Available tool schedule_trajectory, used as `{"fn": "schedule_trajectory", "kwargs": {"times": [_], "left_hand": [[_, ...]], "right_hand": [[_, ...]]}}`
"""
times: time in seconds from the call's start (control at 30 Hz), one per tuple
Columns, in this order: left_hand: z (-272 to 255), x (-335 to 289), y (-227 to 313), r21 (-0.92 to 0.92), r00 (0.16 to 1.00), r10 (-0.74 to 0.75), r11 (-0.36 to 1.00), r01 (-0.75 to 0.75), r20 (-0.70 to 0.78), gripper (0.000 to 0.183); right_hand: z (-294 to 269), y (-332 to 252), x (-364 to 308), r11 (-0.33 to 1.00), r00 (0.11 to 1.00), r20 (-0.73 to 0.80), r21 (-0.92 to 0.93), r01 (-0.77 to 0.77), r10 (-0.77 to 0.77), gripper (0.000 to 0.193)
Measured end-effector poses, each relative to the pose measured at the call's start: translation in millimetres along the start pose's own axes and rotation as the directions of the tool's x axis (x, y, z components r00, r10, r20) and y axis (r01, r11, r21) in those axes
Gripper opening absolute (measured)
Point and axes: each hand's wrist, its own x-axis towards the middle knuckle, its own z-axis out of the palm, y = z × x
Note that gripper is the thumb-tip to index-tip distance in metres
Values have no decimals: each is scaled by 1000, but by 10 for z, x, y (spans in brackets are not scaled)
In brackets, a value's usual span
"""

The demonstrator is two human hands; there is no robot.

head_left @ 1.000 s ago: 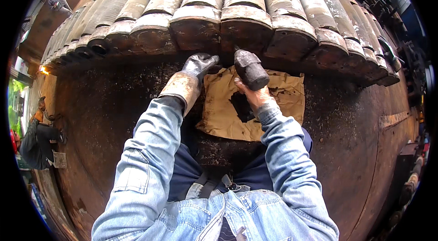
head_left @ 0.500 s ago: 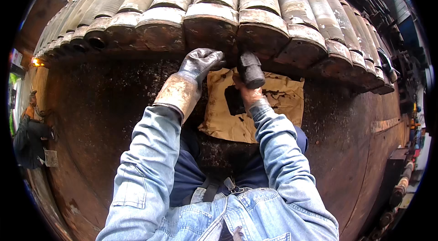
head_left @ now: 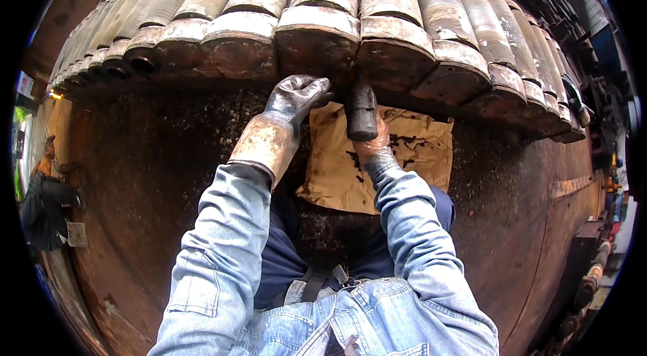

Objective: The person drills into the side of large cylindrical metal components using a power drill, while wearing protective gloves and sitting on the floor.

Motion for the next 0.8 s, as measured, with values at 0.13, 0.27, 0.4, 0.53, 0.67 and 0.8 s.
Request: {"fn": "schedule_trajectory", "kwargs": {"times": [0.13, 0.27, 0.4, 0.53, 0.67, 0.8], "left_hand": [[-14, -66, 24, -41, 999, -15, 999, 13, -41, 35], [-45, 56, -4, 91, 998, -37, 995, 42, -59, 33], [-100, 271, -160, 184, 999, -26, 982, 32, -32, 40], [-159, 441, -270, 475, 992, -24, 876, 80, -123, 53], [-121, 439, -236, 547, 995, -41, 833, 83, -89, 57], [-72, 503, -229, 810, 995, 87, 586, -17, -43, 63]], "right_hand": [[-20, -449, -91, 962, 1000, 13, -271, 29, -26, 37], [-100, -596, -100, 806, 986, 66, -569, 162, -151, 42], [-96, -752, -140, 725, 996, 51, -683, 91, -77, 46], [-116, -857, -144, 702, 996, 65, -707, 84, -54, 46], [-149, -894, -147, 701, 992, 89, -702, 126, -89, 47], [-153, -791, -131, 709, 994, 73, -697, 112, -86, 48]]}}
